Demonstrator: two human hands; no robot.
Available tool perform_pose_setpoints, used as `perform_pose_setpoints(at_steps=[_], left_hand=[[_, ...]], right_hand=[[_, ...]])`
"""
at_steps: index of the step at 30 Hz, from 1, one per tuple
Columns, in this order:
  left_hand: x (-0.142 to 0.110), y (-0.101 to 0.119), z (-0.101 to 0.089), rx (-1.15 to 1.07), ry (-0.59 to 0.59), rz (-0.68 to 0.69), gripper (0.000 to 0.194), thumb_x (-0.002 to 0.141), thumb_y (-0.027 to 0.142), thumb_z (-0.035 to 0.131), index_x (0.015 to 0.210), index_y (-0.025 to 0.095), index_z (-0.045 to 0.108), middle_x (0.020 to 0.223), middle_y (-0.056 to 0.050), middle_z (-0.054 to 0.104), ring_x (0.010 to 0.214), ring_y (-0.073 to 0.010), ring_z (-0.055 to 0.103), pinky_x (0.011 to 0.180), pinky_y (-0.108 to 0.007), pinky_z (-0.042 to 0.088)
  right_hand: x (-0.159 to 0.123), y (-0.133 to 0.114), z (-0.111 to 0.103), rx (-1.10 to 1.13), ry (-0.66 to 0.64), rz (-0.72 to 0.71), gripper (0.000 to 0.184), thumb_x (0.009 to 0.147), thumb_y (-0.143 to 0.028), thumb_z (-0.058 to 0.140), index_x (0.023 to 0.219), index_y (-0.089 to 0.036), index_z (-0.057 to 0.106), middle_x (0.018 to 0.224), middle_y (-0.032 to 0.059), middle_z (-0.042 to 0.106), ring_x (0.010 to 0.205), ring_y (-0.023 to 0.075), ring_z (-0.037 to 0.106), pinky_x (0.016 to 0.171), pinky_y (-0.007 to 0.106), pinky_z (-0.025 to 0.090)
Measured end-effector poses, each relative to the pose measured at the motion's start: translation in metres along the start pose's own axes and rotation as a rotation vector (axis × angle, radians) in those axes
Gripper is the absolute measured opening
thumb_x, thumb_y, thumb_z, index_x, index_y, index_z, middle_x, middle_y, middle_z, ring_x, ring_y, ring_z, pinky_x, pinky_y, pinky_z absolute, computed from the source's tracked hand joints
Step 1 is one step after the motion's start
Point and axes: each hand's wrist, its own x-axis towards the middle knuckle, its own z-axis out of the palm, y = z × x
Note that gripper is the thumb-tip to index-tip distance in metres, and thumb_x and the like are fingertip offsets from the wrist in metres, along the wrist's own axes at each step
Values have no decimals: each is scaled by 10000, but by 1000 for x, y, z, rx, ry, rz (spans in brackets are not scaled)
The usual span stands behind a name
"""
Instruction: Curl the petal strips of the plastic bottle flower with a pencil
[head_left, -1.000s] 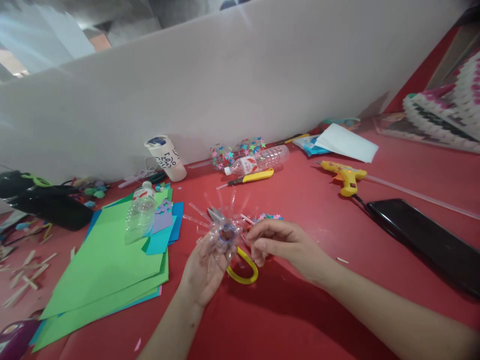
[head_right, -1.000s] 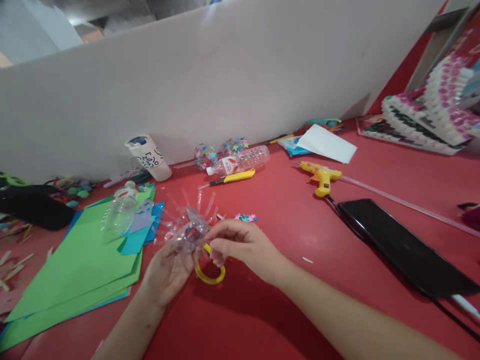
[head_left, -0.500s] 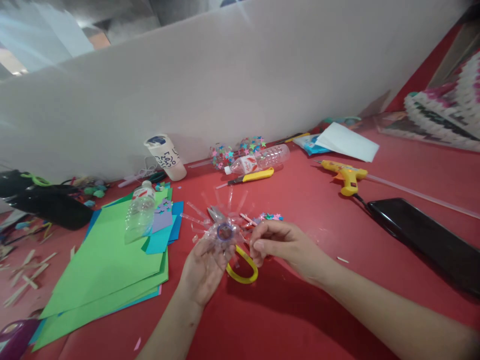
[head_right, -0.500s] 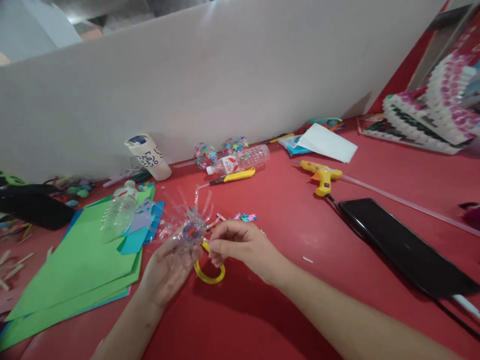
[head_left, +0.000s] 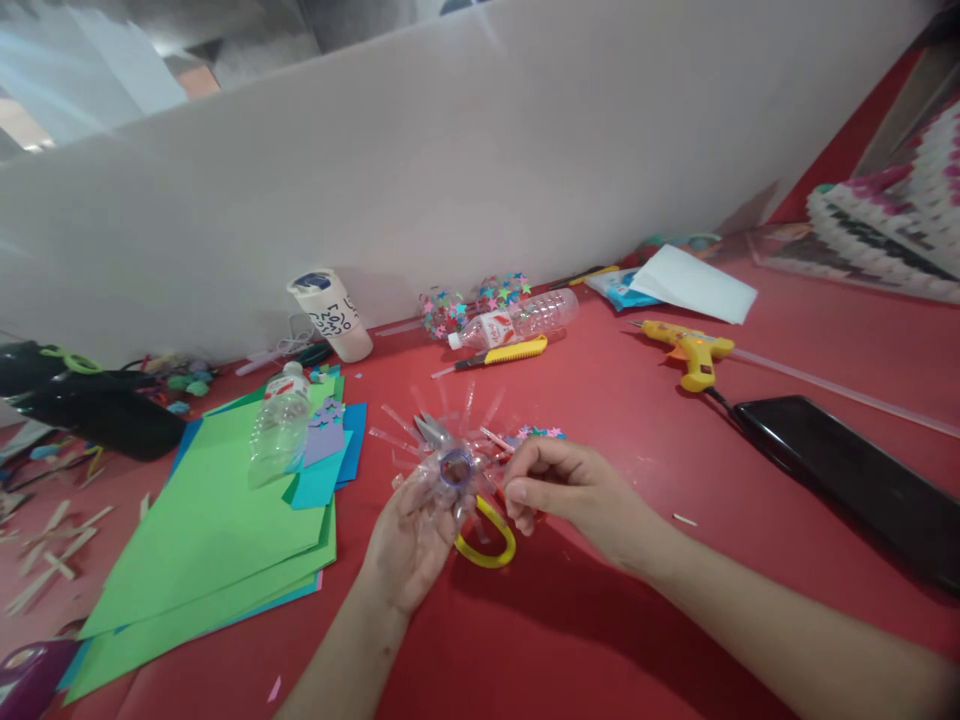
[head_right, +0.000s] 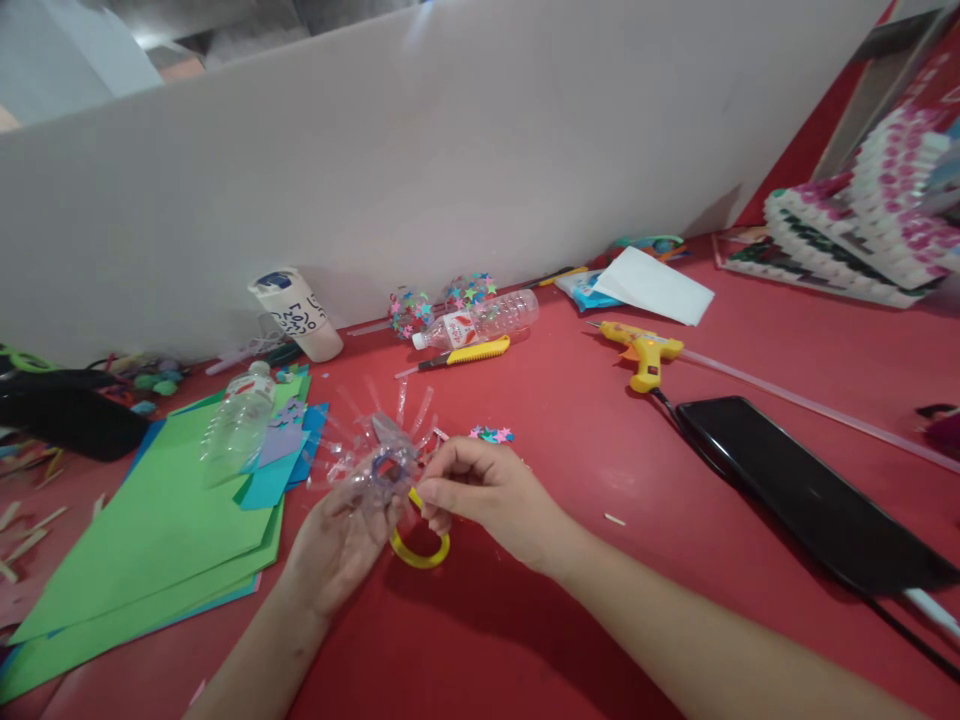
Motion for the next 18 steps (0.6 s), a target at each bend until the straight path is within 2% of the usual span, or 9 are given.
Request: perform_pose_setpoints(at_steps=[3,6,11,14,18], left_hand=[[0,1,-1,-9,-9,-15,215,773,84,442,855,115,638,790,-70,688,695,-153,633,654,-265,514],[1,2,-3,-26,-32,-39,214,766,90,450,863,115,639,782,-71,688,689,-155,633,643,-261,514],[2,2,-4,-24,-25,-28,260,766,85,448,956,129,621,793,-69,683,713,-157,634,625,-246,511],[3,2,-4,-32,-11,-28,247,771,85,440,929,121,627,813,-83,684,726,-158,636,638,-244,514],[4,2,-5,-47,-6,-48,225,779,90,427,840,110,642,796,-84,690,713,-160,642,651,-255,522]], right_hand=[[-1,0,0,14,-46,-32,53,755,-193,615,778,-149,596,622,-6,608,545,88,567,556,237,473],[-2,0,1,4,-59,-79,83,758,-185,605,837,-165,585,636,-6,611,562,94,566,569,245,468],[-5,-4,4,-108,70,-159,64,756,-184,578,808,-176,541,581,-14,595,508,93,544,520,232,457],[-6,-5,4,-234,150,-196,33,764,-185,539,790,-176,520,559,-16,577,490,97,538,493,227,456],[-10,-2,4,-564,142,-304,62,757,-161,530,811,-186,516,606,-11,572,538,110,545,518,232,453]])
